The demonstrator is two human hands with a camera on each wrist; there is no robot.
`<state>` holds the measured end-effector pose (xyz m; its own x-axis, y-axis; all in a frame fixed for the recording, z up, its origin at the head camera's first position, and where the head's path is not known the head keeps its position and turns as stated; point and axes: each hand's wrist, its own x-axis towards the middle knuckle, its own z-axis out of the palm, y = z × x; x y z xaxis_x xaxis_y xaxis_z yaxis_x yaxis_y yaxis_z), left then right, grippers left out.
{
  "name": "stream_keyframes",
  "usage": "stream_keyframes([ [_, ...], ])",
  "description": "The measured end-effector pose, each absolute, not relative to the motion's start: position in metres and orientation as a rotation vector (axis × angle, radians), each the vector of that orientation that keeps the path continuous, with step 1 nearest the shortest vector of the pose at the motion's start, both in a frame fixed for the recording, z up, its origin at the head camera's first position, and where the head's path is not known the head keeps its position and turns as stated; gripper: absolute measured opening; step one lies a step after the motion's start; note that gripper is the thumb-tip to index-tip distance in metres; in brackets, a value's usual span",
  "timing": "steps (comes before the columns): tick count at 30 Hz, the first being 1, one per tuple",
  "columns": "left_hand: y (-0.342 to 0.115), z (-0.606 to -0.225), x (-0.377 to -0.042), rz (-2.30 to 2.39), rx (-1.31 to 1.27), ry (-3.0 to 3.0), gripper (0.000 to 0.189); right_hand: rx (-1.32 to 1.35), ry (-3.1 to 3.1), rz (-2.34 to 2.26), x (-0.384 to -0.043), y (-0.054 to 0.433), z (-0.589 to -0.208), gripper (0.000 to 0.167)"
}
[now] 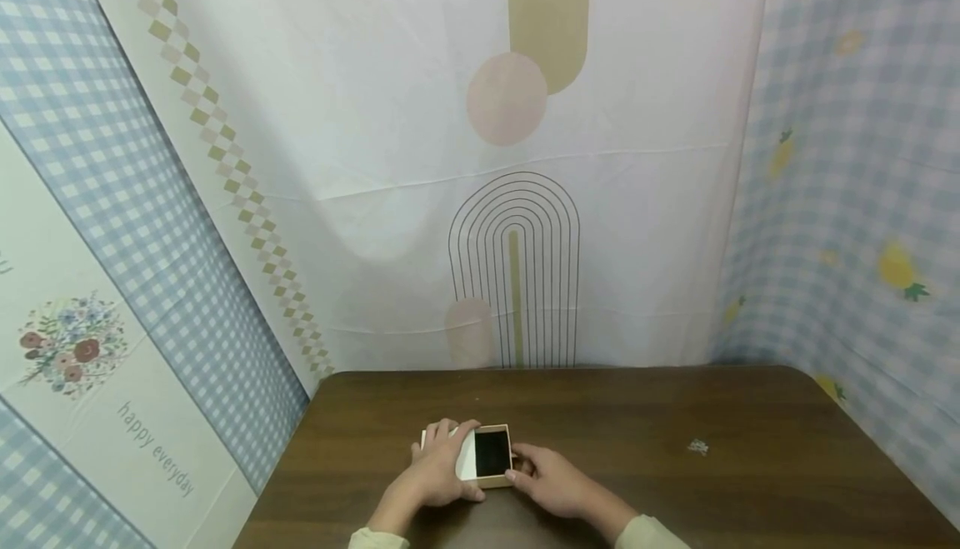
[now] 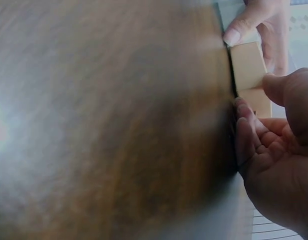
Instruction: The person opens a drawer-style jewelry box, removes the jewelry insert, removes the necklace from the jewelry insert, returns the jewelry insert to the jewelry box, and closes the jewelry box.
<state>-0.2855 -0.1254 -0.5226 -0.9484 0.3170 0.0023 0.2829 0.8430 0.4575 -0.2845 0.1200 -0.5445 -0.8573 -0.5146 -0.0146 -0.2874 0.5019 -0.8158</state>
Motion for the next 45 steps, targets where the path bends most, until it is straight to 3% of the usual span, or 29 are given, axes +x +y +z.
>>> stream_keyframes([
  [45,-0.121,-0.525,-0.297,0.713,0.559,2.93,0.107,-0.669,2.528,-1.165,-0.291,0.105,-0.541,0.063],
])
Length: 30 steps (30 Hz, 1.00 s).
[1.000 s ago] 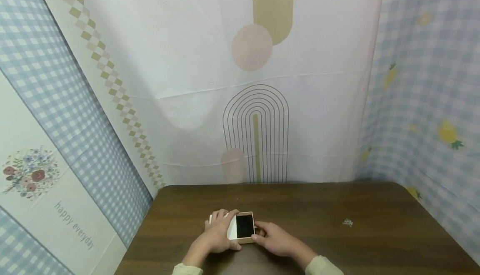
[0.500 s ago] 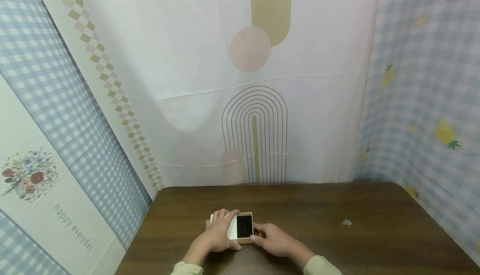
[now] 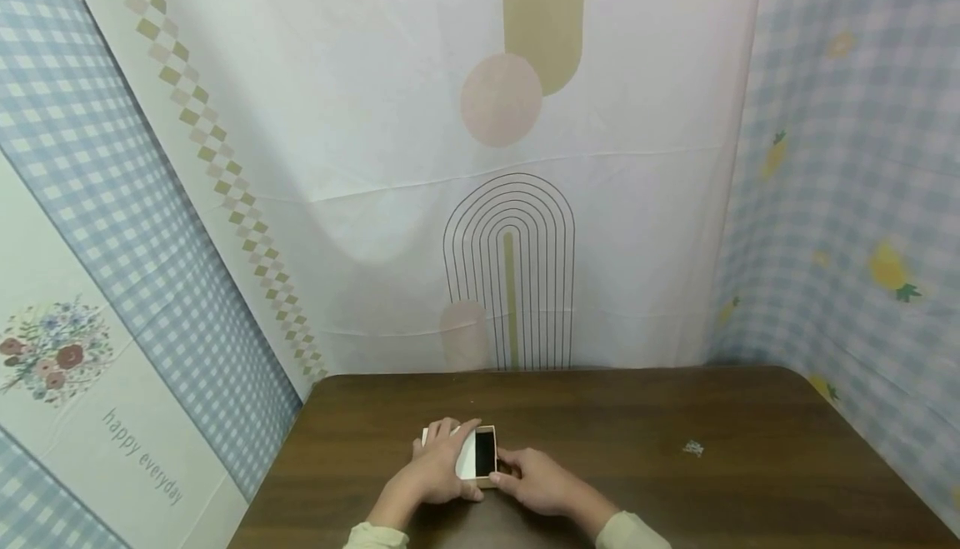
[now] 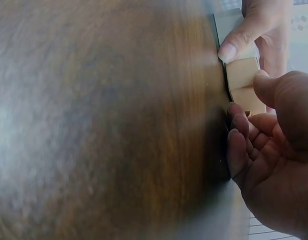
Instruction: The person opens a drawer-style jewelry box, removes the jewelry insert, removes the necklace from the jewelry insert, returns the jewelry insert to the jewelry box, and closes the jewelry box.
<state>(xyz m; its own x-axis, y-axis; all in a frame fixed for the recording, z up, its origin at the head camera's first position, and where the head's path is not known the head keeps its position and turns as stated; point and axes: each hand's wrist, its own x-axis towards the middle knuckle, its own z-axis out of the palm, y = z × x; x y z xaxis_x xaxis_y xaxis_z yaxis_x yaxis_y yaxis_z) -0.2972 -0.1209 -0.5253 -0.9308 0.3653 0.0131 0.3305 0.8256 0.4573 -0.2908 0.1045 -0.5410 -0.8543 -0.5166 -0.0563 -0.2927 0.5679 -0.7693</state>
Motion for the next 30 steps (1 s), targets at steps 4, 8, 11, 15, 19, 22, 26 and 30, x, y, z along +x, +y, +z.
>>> stream_keyframes([
  [4,-0.12,-0.522,-0.296,0.716,0.561,2.915,0.107,-0.696,2.561,-1.154,-0.29,0.101,-0.542,0.063],
  [8,-0.118,-0.525,-0.298,0.712,0.57,2.919,0.107,-0.695,2.571,-1.147,-0.29,0.099,-0.543,0.063],
  [11,-0.118,-0.532,-0.301,0.716,0.579,2.935,0.108,-0.691,2.581,-1.134,-0.29,0.097,-0.543,0.064],
  [15,-0.118,-0.542,-0.305,0.739,0.591,2.966,0.109,-0.698,2.617,-1.089,-0.291,0.094,-0.542,0.064],
  [19,-0.118,-0.541,-0.304,0.743,0.591,2.965,0.109,-0.716,2.646,-1.05,-0.291,0.091,-0.541,0.062],
  [22,-0.117,-0.532,-0.301,0.746,0.606,2.95,0.108,-0.717,2.637,-1.06,-0.291,0.09,-0.541,0.062],
  [26,-0.115,-0.523,-0.297,0.725,0.61,2.94,0.108,-0.713,2.621,-1.079,-0.291,0.089,-0.541,0.061],
  [30,-0.116,-0.525,-0.298,0.716,0.606,2.932,0.108,-0.695,2.579,-1.094,-0.291,0.089,-0.542,0.059],
])
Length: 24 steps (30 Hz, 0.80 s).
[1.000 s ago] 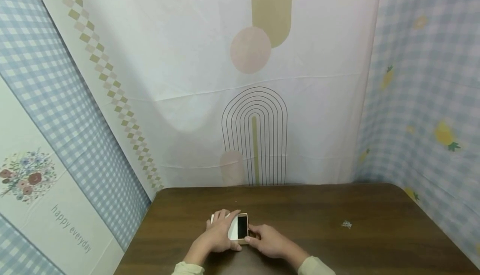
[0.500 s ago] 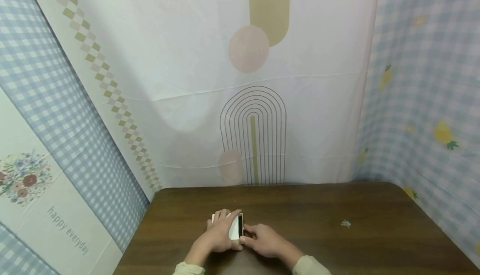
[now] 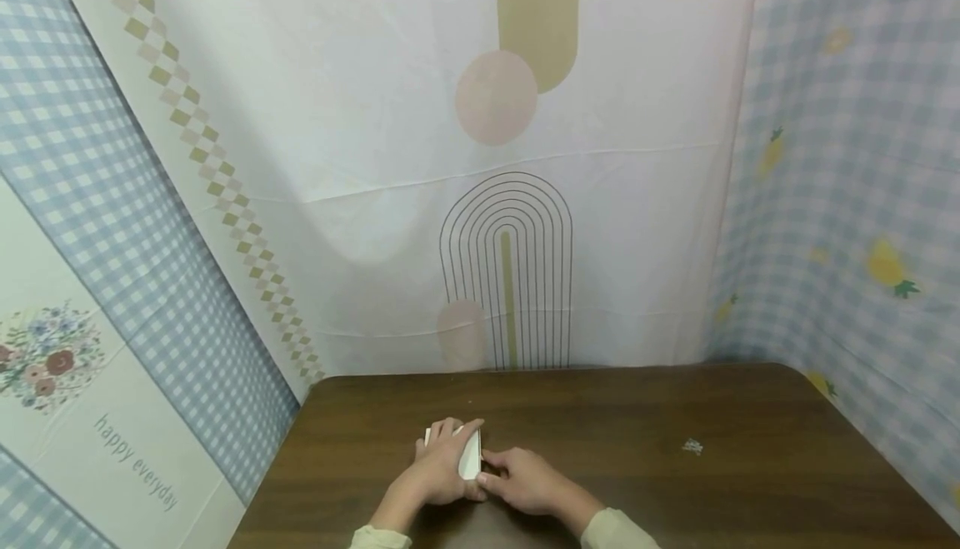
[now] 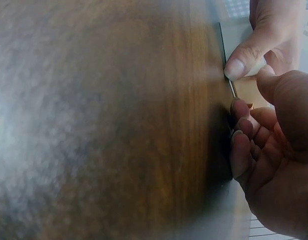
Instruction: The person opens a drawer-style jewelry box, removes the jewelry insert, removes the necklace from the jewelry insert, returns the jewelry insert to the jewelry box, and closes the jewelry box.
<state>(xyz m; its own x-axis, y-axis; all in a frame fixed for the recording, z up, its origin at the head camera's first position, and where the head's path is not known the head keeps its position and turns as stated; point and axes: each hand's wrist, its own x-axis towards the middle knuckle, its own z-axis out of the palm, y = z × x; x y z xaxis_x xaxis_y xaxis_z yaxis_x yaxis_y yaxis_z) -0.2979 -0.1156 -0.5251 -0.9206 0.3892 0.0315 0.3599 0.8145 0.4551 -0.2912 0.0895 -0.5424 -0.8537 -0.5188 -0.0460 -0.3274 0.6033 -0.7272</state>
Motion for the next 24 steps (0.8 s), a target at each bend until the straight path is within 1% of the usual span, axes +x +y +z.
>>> stream_keyframes([
  [6,-0.117,-0.535,-0.301,0.717,0.624,2.952,0.107,-0.695,2.57,-1.084,-0.29,0.09,-0.541,0.055],
  [15,-0.119,-0.527,-0.299,0.71,0.646,2.956,0.108,-0.709,2.558,-1.123,-0.289,0.089,-0.541,0.056],
  [20,-0.125,-0.531,-0.3,0.691,0.605,2.952,0.106,-0.699,2.455,-1.315,-0.289,0.093,-0.545,0.062],
  [24,-0.127,-0.528,-0.299,0.69,0.575,2.923,0.11,-0.667,2.47,-1.38,-0.286,0.116,-0.546,0.066],
])
